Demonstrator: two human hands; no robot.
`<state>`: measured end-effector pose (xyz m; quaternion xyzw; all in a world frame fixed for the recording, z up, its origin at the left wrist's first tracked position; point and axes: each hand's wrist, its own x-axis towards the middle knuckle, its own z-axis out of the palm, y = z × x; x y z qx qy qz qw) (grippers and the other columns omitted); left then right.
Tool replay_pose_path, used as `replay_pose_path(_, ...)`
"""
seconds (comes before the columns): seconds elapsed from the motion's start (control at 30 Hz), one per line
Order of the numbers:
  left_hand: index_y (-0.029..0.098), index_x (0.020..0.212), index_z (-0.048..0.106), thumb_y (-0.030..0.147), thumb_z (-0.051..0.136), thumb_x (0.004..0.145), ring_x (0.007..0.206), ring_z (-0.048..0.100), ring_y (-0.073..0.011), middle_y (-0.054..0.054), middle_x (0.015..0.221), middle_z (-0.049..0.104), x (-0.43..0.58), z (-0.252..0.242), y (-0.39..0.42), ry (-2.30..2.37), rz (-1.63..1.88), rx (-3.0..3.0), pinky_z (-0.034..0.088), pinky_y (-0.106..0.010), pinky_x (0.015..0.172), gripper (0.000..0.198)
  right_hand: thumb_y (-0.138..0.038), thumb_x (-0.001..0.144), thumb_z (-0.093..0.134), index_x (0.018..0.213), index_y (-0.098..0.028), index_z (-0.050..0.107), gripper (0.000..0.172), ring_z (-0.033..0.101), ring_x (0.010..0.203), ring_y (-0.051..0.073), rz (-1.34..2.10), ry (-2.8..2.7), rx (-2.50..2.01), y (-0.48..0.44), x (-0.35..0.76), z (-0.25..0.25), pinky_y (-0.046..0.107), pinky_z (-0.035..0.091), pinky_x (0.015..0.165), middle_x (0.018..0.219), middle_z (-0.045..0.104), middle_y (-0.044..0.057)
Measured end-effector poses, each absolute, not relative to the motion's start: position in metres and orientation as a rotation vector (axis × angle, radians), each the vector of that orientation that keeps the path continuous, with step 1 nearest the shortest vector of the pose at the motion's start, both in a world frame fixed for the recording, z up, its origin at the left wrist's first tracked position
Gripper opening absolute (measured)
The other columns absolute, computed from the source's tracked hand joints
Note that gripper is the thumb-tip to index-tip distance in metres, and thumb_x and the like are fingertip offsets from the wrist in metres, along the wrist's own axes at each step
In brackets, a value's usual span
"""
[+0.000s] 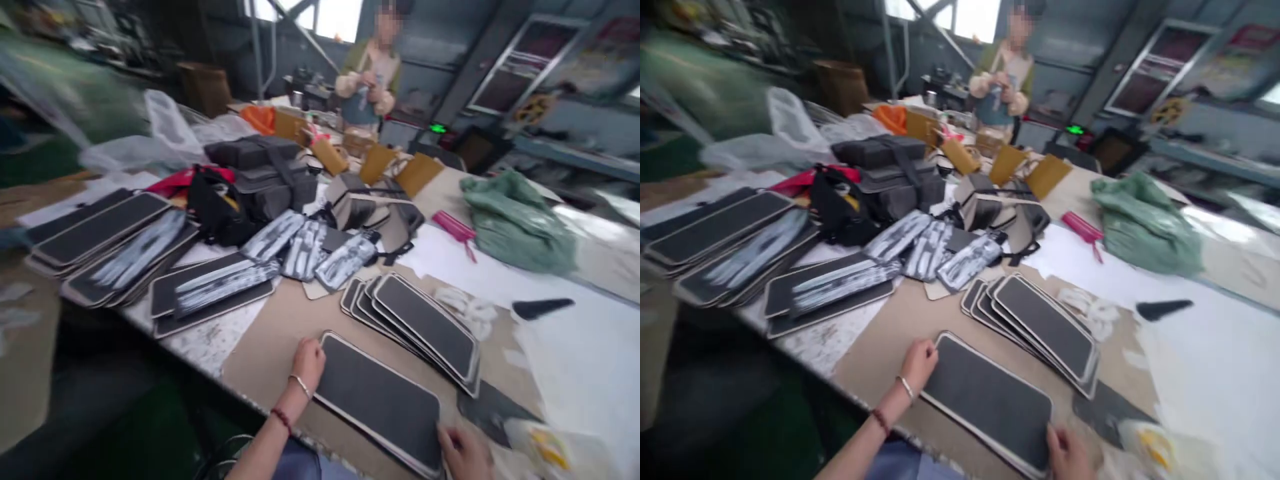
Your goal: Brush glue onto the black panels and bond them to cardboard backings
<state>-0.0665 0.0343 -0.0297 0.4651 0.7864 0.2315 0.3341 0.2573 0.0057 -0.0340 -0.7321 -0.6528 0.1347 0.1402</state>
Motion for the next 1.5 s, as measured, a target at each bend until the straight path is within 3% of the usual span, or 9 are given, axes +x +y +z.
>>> replay_pose_path(0.1,0.016,0.054,0.05,0.007,0.05,0.075,0.074,0.055,-0.0155,-0.002,0.064,0.055,-0.069,-0.03,0.035,2.054,0.539,1.298,0.043,-0.029,0.073,0.022,-0.059,0.076,0.036,0.054,-0.022,0.054,0.047,0.058,0.059,0.024,0.579,-1.703,-2.131,-0.002,0.267,-0.048,0.037,0.047,0.056,0.058,0.059,0.007)
replay_pose_path(0.23,0.019,0.05,0.047,0.013,0.051,0.071,0.069,0.054,-0.0153,0.0,0.06,0.055,-0.079,-0.026,0.032,2.076,0.538,1.343,0.04,-0.025,0.065,0.022,-0.061,0.072,0.038,0.054,-0.021,0.051,0.046,0.053,0.059,0.023,0.543,-1.612,-2.056,0.002,0.26,-0.054,0.037,0.044,0.058,0.058,0.056,0.008)
replay_pose_path(0.63,0.02,0.05,0.051,0.027,0.05,0.068,0.057,0.053,-0.016,0.0,0.054,0.055,-0.078,-0.033,0.036,2.058,0.583,1.365,0.04,-0.026,0.059,0.019,-0.052,0.08,0.035,0.055,-0.024,0.039,0.038,0.044,0.056,0.018,0.364,-1.606,-2.044,-0.007,0.251,-0.059,0.032,0.037,0.055,0.058,0.045,0.002)
replay_pose_path(1.13,0.02,0.048,0.049,0.017,0.054,0.067,0.058,0.053,-0.0146,0.001,0.055,0.053,-0.074,-0.038,0.035,2.135,0.685,1.407,0.043,-0.026,0.06,0.019,-0.045,0.073,0.04,0.05,-0.024,0.043,0.031,0.046,0.054,0.021,0.446,-1.748,-2.091,-0.004,0.262,-0.065,0.034,0.035,0.052,0.052,0.047,0.005)
replay_pose_path(1.5,0.021,0.05,0.049,0.02,0.053,0.067,0.061,0.053,-0.016,0.0,0.058,0.052,-0.083,-0.036,0.033,2.102,0.716,1.429,0.044,-0.029,0.063,0.017,-0.051,0.078,0.036,0.053,-0.025,0.039,0.036,0.046,0.056,0.02,0.356,-1.69,-2.096,-0.002,0.243,-0.057,0.034,0.037,0.056,0.055,0.047,0.004)
